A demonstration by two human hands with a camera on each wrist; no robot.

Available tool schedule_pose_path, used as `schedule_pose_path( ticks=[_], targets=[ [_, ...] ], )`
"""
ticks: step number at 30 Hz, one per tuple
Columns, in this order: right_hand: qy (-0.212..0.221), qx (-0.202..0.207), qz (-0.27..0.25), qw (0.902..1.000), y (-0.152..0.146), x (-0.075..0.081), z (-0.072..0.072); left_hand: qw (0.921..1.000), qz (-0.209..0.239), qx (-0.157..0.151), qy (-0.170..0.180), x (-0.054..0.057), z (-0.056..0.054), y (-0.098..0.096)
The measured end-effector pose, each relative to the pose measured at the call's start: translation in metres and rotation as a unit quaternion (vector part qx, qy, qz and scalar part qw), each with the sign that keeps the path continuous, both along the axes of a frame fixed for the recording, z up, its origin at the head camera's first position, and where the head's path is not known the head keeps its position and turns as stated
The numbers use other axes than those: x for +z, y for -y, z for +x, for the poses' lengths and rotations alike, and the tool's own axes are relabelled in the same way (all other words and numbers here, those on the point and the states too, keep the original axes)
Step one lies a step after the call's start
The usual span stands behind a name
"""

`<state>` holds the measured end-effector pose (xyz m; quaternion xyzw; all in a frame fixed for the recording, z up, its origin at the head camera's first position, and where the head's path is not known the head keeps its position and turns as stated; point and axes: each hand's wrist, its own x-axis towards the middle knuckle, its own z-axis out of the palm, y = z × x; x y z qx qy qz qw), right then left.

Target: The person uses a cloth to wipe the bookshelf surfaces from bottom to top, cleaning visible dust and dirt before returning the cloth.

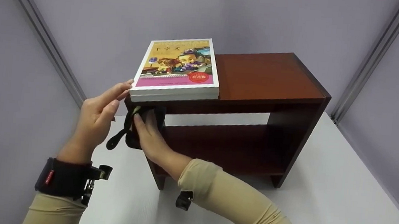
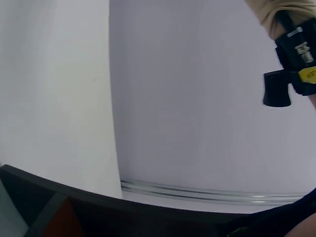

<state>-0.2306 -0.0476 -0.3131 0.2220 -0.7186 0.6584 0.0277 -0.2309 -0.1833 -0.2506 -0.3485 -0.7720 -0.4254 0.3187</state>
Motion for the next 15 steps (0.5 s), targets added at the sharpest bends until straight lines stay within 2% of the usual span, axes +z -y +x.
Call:
schedule_pose_path(
  ticks=[4,8,15],
  targets=[
    [0.046,0.006,0.011,0.9988,0.0,-0.017,-0.002,1.0,0.002,0.004,0.004,0.0,0.001,0.001],
    [0.11,0.006,0.013,0.9939,0.0,-0.042,-0.002,1.0,0.008,0.003,0.005,0.0,0.002,0.001],
    [0.166,-0.011,-0.01,0.986,-0.001,-0.089,-0.004,0.9999,0.011,-0.005,-0.004,0.0,0.0,-0.002]
  ],
)
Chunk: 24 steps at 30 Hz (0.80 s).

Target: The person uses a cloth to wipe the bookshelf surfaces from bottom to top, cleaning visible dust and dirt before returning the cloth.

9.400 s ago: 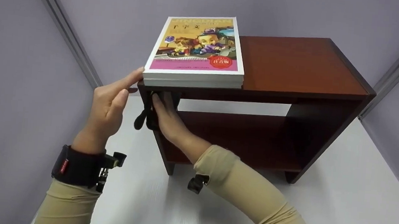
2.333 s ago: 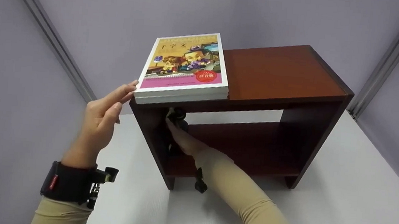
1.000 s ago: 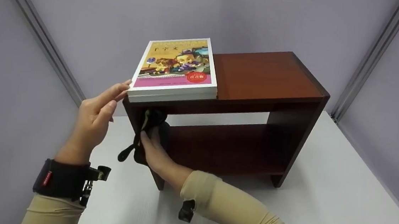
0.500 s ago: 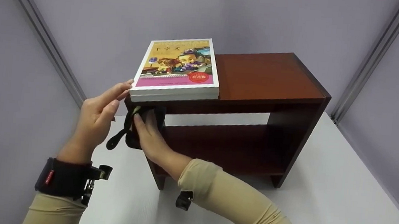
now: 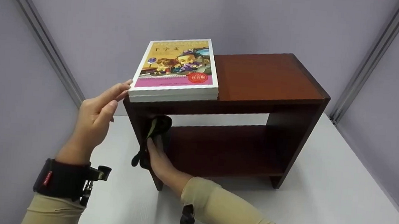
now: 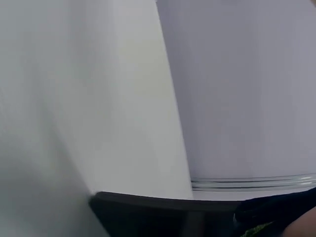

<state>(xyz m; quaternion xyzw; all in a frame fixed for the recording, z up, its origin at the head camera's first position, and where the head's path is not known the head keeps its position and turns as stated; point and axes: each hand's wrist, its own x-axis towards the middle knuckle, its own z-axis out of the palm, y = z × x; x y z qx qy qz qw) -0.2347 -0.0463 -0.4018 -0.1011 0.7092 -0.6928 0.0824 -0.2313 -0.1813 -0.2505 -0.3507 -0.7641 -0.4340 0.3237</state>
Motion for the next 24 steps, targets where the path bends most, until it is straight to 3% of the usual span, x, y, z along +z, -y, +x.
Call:
schedule_pose_path(
  ticks=[6,11,15,19,24],
  targets=[
    [0.029,-0.005,-0.001,0.9996,0.0,-0.028,0.002,1.0,0.005,-0.006,0.004,-0.002,0.0,0.0],
    [0.014,-0.025,-0.004,0.9996,0.001,-0.028,0.004,0.9999,0.002,-0.009,0.008,-0.003,-0.002,0.0],
    [-0.01,-0.039,-0.003,0.9992,0.002,-0.02,0.004,0.9999,-0.007,-0.002,0.009,-0.003,-0.002,0.0],
    [-0.052,-0.027,-0.008,0.9982,0.003,-0.004,0.006,0.9999,-0.009,-0.002,0.006,-0.003,-0.002,0.001],
    [-0.162,0.007,-0.028,0.9864,0.003,0.033,0.005,0.9999,-0.005,-0.01,0.001,-0.002,-0.002,0.002]
  ],
)
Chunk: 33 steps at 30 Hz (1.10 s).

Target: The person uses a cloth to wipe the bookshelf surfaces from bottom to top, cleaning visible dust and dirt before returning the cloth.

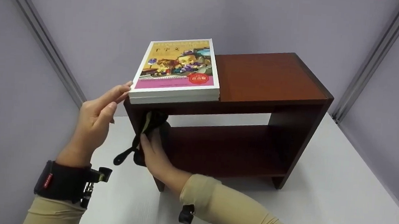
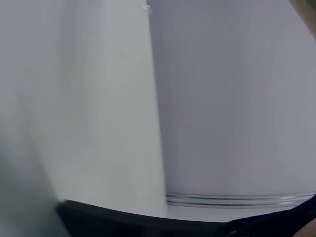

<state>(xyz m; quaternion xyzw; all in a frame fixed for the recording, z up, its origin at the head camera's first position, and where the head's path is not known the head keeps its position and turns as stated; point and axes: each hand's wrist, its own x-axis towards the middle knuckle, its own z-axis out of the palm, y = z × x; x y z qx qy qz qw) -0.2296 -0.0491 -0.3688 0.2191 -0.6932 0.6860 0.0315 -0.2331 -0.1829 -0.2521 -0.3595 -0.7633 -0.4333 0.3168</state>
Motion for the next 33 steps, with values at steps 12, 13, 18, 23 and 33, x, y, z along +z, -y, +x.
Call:
schedule_pose_path(
  ticks=[12,13,18,23,33],
  targets=[
    [-0.024,0.014,0.024,0.9993,-0.007,0.054,-0.032,0.9997,-0.001,0.002,-0.024,0.002,-0.001,-0.002],
    [-0.009,0.007,0.037,0.9992,-0.008,0.054,-0.037,0.9997,0.001,0.0,-0.025,0.003,-0.002,-0.002],
    [0.084,-0.018,0.097,0.9916,-0.011,0.037,-0.063,0.9996,-0.001,0.002,-0.028,-0.001,-0.003,-0.001],
    [0.148,-0.016,0.118,0.9817,-0.015,-0.003,-0.07,0.9997,-0.003,0.005,-0.025,-0.003,0.001,-0.002],
    [0.237,0.032,0.102,0.9657,-0.02,-0.051,-0.057,0.9995,-0.005,0.023,-0.022,-0.002,0.002,-0.002]
  ],
)
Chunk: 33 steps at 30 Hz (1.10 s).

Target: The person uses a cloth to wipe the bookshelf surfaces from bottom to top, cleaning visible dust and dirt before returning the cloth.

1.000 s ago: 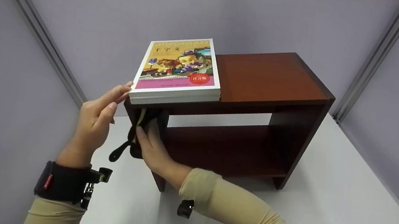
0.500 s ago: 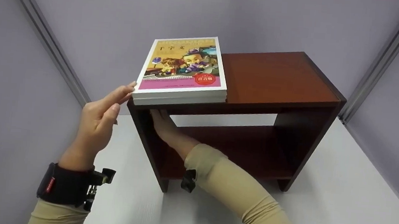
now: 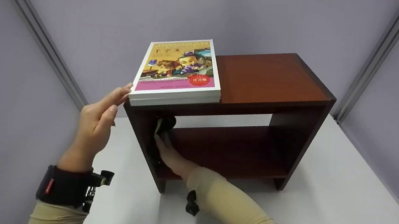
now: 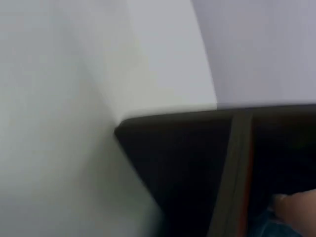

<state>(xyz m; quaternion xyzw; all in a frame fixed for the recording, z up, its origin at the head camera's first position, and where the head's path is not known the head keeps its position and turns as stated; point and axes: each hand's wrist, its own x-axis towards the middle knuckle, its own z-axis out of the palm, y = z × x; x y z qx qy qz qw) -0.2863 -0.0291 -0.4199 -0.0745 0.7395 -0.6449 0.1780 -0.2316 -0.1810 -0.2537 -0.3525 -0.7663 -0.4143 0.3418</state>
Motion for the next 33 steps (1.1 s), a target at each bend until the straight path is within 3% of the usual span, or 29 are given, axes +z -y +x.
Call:
schedule_pose_path(
  ticks=[6,9,12,13,16,18,20,23,24,26,28,29,30,31,33],
  targets=[
    [-0.009,-0.025,-0.024,0.9994,0.005,-0.004,0.023,0.9995,0.0,0.033,-0.001,-0.006,0.004,-0.006],
    [-0.016,-0.025,-0.031,0.9991,0.007,-0.005,0.033,0.9995,0.005,0.031,0.005,-0.01,0.012,-0.012],
    [-0.021,-0.005,-0.04,0.999,0.006,-0.007,0.043,0.9996,0.015,0.015,0.018,-0.015,0.03,-0.02],
    [-0.025,0.003,-0.043,0.9988,0.004,-0.008,0.045,0.9994,0.026,0.007,0.02,-0.02,0.036,-0.022],
    [-0.034,0.017,-0.057,0.9977,0.0,-0.01,0.053,0.996,0.088,0.015,0.003,-0.052,0.048,-0.028],
    [-0.037,0.016,-0.071,0.9967,-0.003,-0.011,0.056,0.9872,0.155,0.038,0.006,-0.088,0.052,-0.03],
    [-0.039,0.009,-0.081,0.9959,-0.003,-0.012,0.059,0.9721,0.217,0.081,0.038,-0.126,0.056,-0.033],
    [-0.029,0.002,-0.08,0.9963,-0.003,-0.013,0.065,0.939,0.272,0.124,0.17,-0.174,0.067,-0.037],
    [-0.031,-0.001,-0.074,0.9968,-0.004,-0.013,0.068,0.9262,0.283,0.118,0.22,-0.185,0.071,-0.039],
    [-0.033,-0.005,-0.055,0.9979,-0.004,-0.013,0.073,0.8994,0.302,0.076,0.307,-0.2,0.078,-0.043],
    [-0.045,-0.003,-0.041,0.9981,-0.004,-0.013,0.079,0.8766,0.32,0.017,0.359,-0.208,0.083,-0.046],
    [-0.056,-0.002,-0.033,0.9979,-0.004,-0.013,0.082,0.8699,0.327,-0.011,0.369,-0.211,0.085,-0.048],
    [-0.062,-0.002,-0.025,0.9978,-0.004,-0.013,0.085,0.867,0.329,-0.032,0.372,-0.213,0.087,-0.05],
    [-0.064,0.0,-0.021,0.9978,-0.004,-0.013,0.087,0.8693,0.322,-0.036,0.373,-0.215,0.088,-0.052],
    [-0.069,0.003,-0.02,0.9974,-0.006,-0.012,0.092,0.8838,0.282,-0.001,0.373,-0.217,0.09,-0.056]
  ],
)
